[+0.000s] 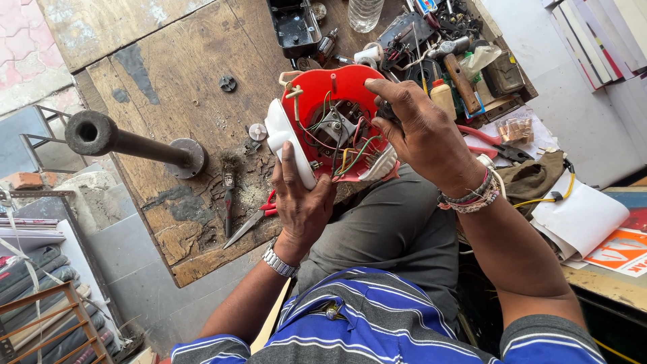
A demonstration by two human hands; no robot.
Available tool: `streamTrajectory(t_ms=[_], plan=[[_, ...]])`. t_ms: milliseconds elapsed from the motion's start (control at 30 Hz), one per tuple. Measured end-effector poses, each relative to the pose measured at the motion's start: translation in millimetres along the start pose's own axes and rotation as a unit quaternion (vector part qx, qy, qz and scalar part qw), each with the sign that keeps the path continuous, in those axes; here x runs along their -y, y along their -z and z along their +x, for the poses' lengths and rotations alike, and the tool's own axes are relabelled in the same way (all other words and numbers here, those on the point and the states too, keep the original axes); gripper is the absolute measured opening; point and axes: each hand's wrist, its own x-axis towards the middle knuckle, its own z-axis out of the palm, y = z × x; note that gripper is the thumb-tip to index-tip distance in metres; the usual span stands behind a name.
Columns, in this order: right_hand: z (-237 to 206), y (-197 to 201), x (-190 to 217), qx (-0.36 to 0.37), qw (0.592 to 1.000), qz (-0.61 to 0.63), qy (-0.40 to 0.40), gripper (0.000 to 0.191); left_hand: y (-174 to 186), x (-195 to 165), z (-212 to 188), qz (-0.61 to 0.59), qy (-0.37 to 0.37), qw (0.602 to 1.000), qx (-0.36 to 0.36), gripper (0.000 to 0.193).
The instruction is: The person uses a screwdriver to remove screws from the base of a small red and white appliance, then separates the base from the body. They use pliers to pull and adjust internal wires while holding the appliance open, continuing to manipulate the wiring and components throughout the clip.
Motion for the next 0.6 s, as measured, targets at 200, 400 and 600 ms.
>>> streamTrajectory(t_ms=[200, 400, 600], plan=[[-0.9, -2.2, 3.6, -0.024, 0.999, -0.029, 0.014, 0.063, 1.8, -1.1, 2.5, -0.013, 0.008, 1.000, 0.010, 0.018], [1.8, -0.8, 4.7, -0.019, 0.999, -0.013, 0.047, 0.059, 4.0, -1.5, 6.9, -0.013, 0.009, 1.000, 0.005, 0.018], [2.2, 2.5, 3.2, -0.009, 1.000, -0.003, 0.023, 0.055, 3.7, -2.5, 10.0, -0.012, 0.013, 1.000, 0.015, 0.016]])
